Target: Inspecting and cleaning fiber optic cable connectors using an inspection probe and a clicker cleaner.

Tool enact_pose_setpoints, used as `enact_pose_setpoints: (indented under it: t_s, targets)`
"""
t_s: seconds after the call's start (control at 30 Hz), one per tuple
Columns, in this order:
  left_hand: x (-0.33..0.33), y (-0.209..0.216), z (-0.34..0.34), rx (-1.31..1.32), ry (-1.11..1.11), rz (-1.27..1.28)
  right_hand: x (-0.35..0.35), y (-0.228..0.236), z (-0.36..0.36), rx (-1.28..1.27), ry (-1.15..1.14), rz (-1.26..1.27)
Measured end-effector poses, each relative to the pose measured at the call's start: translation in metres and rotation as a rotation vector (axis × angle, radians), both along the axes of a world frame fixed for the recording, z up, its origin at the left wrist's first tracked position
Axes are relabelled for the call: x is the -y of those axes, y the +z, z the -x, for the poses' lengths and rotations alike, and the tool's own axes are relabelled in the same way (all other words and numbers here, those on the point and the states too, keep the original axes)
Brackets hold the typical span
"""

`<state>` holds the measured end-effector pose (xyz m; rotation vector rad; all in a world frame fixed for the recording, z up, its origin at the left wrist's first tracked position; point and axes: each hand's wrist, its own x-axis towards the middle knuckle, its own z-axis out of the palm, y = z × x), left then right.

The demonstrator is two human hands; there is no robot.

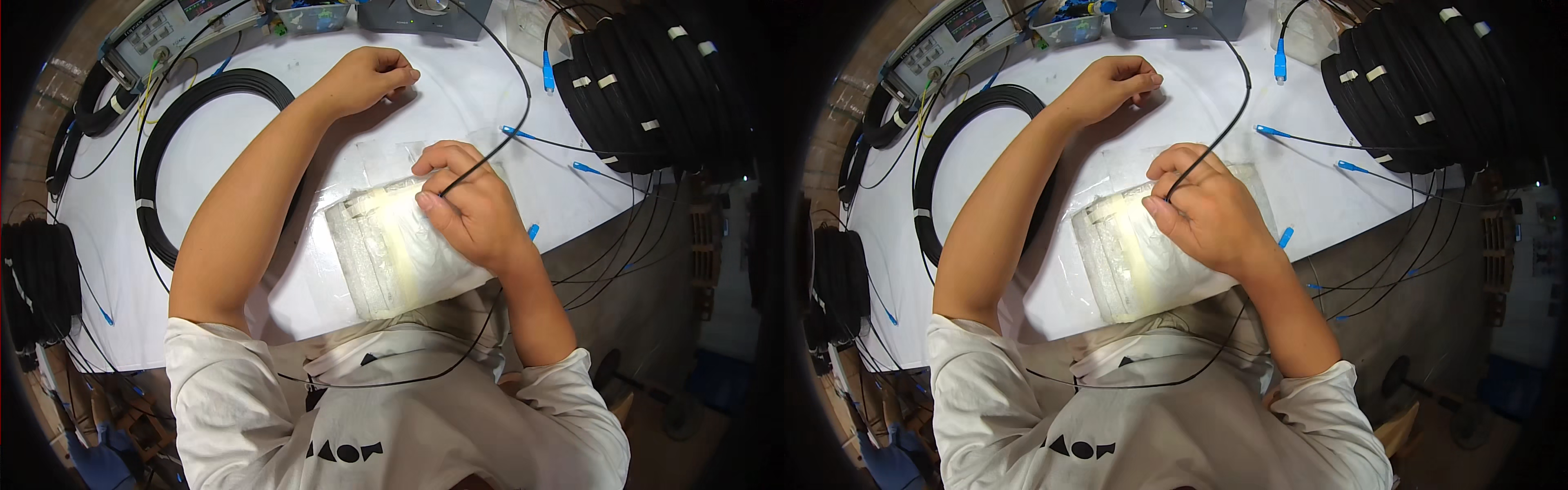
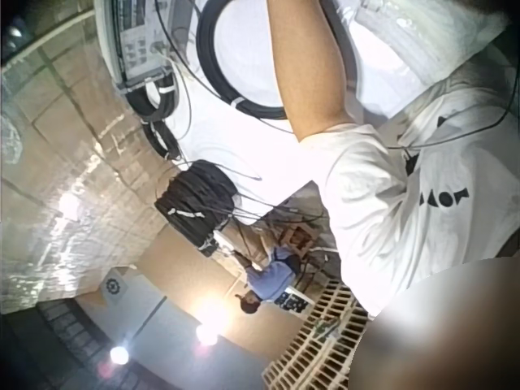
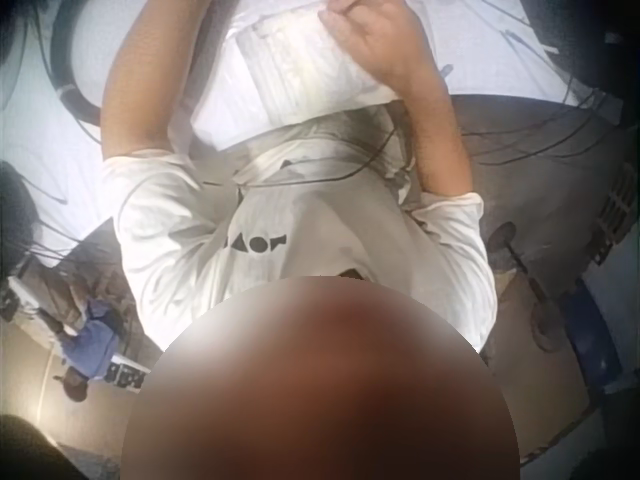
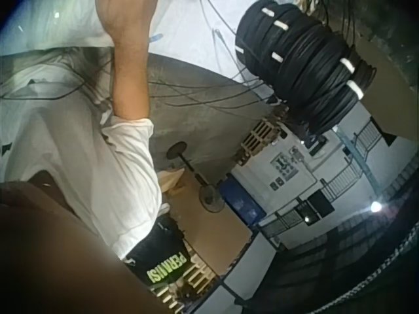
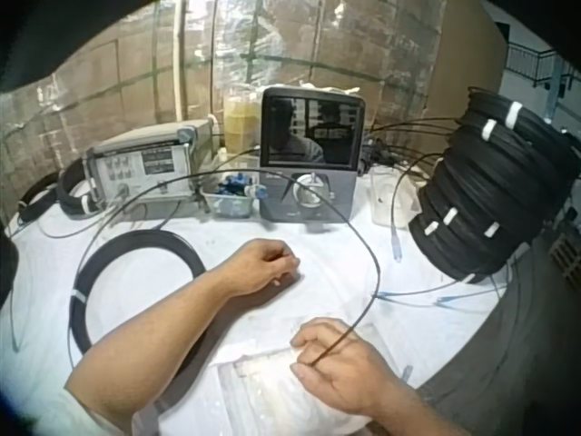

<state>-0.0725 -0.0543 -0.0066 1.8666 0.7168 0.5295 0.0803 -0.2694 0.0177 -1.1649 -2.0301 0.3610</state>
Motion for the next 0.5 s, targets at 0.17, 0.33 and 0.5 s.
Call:
enact_pose_setpoints:
  t_s: [0.17, 0.33, 0.5]
  targets:
    - [-0.0004, -0.0016, 0.0003, -0.012, 0.006, -0.007, 0.0001, -0.0012, 0.0015, -0.014, -0.008, -0.013]
    - [-0.0013, -0.0046, -0.0002, 0.000, -0.003, 0.001, 0.0006, 0.0005, 0.0005, 0.025, -0.005, 0.003]
    - [-0.0008, -0.0039, 0.0000, 0.006, -0.006, 0.013, 0.0010, -0.0009, 0.0006, -0.005, -0.054, -0.030]
